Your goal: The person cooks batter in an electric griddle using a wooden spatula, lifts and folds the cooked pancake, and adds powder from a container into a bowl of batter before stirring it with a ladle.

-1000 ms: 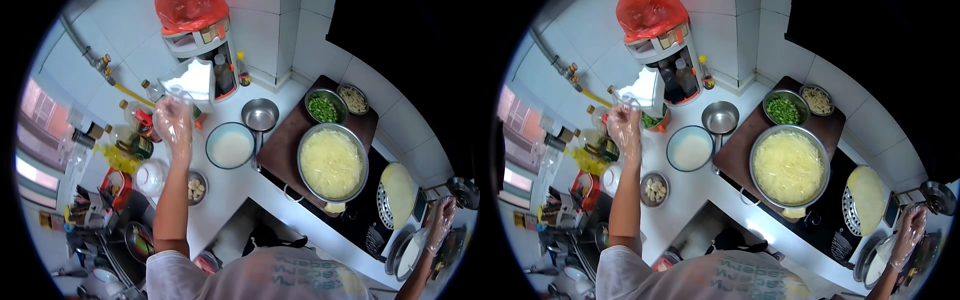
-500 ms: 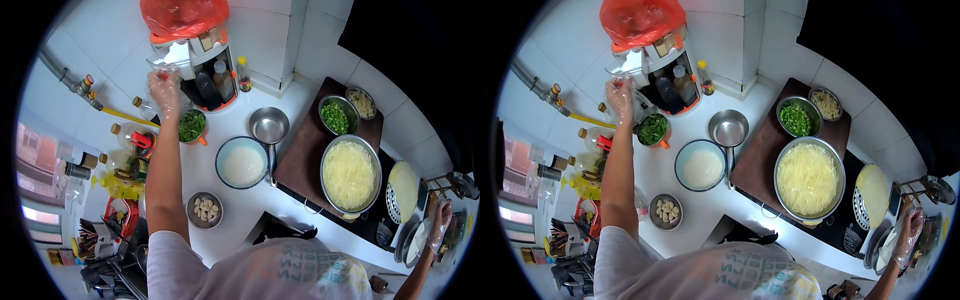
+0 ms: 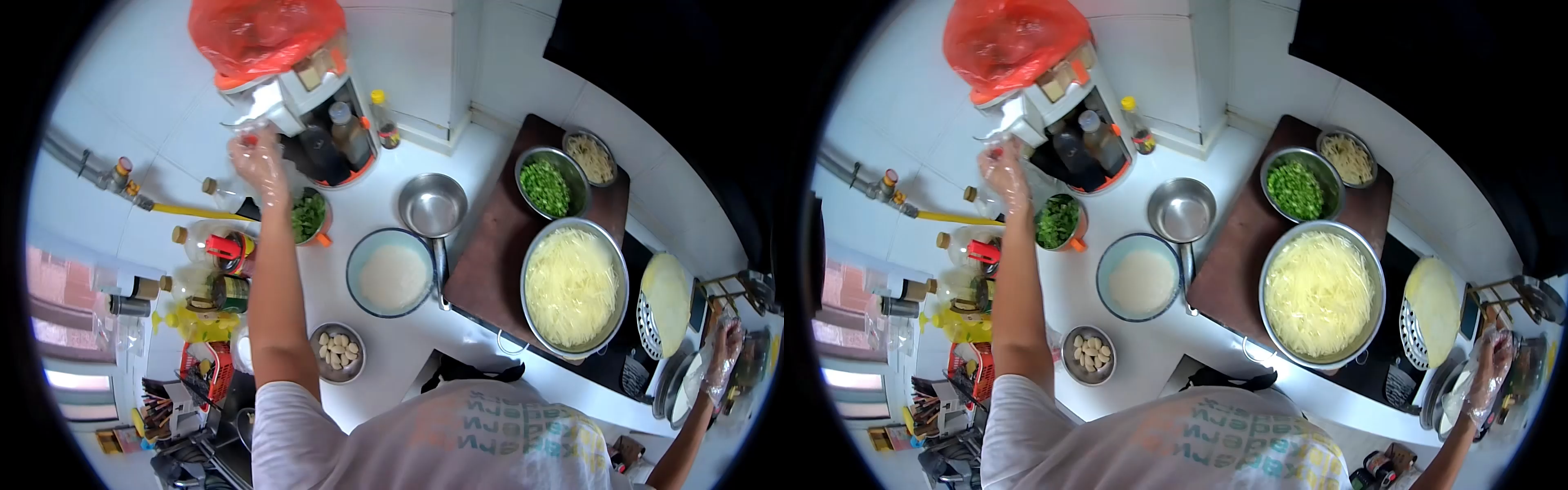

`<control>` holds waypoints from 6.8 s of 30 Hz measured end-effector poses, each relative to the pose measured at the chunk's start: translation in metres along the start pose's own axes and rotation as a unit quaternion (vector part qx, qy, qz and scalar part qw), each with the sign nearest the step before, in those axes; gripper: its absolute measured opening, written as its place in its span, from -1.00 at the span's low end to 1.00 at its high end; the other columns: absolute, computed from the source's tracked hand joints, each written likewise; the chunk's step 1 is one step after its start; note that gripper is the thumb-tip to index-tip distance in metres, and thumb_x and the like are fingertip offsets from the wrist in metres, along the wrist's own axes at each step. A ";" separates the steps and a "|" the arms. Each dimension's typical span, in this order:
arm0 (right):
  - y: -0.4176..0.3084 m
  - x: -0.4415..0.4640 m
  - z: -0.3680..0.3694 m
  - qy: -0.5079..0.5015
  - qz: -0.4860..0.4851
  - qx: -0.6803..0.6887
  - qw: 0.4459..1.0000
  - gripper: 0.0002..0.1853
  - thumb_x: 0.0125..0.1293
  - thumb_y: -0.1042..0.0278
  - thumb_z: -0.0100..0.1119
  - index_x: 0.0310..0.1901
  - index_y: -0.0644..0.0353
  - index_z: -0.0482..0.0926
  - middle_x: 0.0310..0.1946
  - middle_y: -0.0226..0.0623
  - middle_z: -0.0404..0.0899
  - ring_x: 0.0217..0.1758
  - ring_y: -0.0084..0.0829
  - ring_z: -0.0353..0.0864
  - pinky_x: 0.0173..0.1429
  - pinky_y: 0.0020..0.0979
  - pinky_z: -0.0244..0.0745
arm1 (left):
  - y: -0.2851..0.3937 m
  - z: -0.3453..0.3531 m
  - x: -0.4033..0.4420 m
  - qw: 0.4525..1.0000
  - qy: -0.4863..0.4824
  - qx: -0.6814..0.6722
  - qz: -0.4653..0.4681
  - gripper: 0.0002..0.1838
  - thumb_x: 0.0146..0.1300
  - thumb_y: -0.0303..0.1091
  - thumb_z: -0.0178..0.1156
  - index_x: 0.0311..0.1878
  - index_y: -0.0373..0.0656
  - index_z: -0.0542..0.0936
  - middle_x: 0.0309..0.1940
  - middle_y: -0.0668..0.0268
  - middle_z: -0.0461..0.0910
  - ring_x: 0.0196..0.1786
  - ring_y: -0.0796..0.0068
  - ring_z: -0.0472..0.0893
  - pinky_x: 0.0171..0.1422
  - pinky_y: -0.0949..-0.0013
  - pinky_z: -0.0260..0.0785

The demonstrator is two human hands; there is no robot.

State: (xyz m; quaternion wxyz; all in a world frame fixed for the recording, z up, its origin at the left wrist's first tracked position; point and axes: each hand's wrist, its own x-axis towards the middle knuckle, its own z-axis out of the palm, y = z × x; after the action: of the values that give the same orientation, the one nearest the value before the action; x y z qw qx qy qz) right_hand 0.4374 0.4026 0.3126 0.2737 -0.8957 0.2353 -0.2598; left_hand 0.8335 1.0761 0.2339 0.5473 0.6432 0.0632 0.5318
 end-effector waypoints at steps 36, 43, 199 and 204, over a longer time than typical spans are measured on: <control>0.310 -0.166 -0.243 0.183 0.140 -0.342 0.911 -0.82 0.11 0.28 0.11 -0.34 0.21 0.52 -0.40 -0.22 0.53 -0.34 -0.30 0.49 -0.23 -0.35 0.36 | 0.309 -0.057 -0.400 0.868 -0.396 -0.091 0.285 -0.90 0.15 -0.52 0.07 -0.31 -0.37 0.45 -0.36 0.12 0.51 -0.35 0.27 0.53 -0.26 0.30 0.46; 0.416 -0.148 -0.287 -0.062 -0.073 -0.608 0.788 -0.70 0.08 0.43 0.00 -0.10 0.07 0.47 -0.10 -0.24 0.46 0.00 -0.33 0.42 0.01 -0.33 0.31 | 0.411 -0.055 -0.633 0.770 -0.627 -0.064 0.099 -0.93 0.06 -0.47 0.11 -0.37 -0.20 0.45 -0.37 0.20 0.44 -0.24 0.24 0.45 -0.14 0.35 0.29; 0.459 -0.131 -0.281 0.046 0.232 0.266 0.935 -0.71 0.25 0.26 0.00 -0.15 0.34 0.43 -0.37 -0.23 0.53 -0.44 -0.49 0.54 -0.33 -0.52 0.51 | 0.621 -0.036 -0.657 0.765 -0.579 -0.194 0.204 -0.83 0.04 -0.38 0.18 -0.30 -0.16 0.44 -0.31 0.20 0.50 -0.30 0.32 0.53 -0.19 0.27 0.43; 0.442 -0.124 -0.268 0.002 0.234 0.286 0.929 -0.72 0.25 0.28 0.00 -0.15 0.35 0.43 -0.36 -0.23 0.52 -0.42 -0.48 0.55 -0.31 -0.51 0.51 | 0.623 -0.034 -0.661 0.760 -0.585 -0.202 0.201 -0.80 0.03 -0.40 0.18 -0.27 -0.17 0.42 -0.31 0.19 0.49 -0.30 0.33 0.53 -0.20 0.29 0.43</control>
State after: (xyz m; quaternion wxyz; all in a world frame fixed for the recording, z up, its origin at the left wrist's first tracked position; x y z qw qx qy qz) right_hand 0.0609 0.0469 0.1920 0.5712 -0.6982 0.3542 -0.2466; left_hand 0.2145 0.4144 0.3023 0.4756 0.7019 -0.5084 0.1504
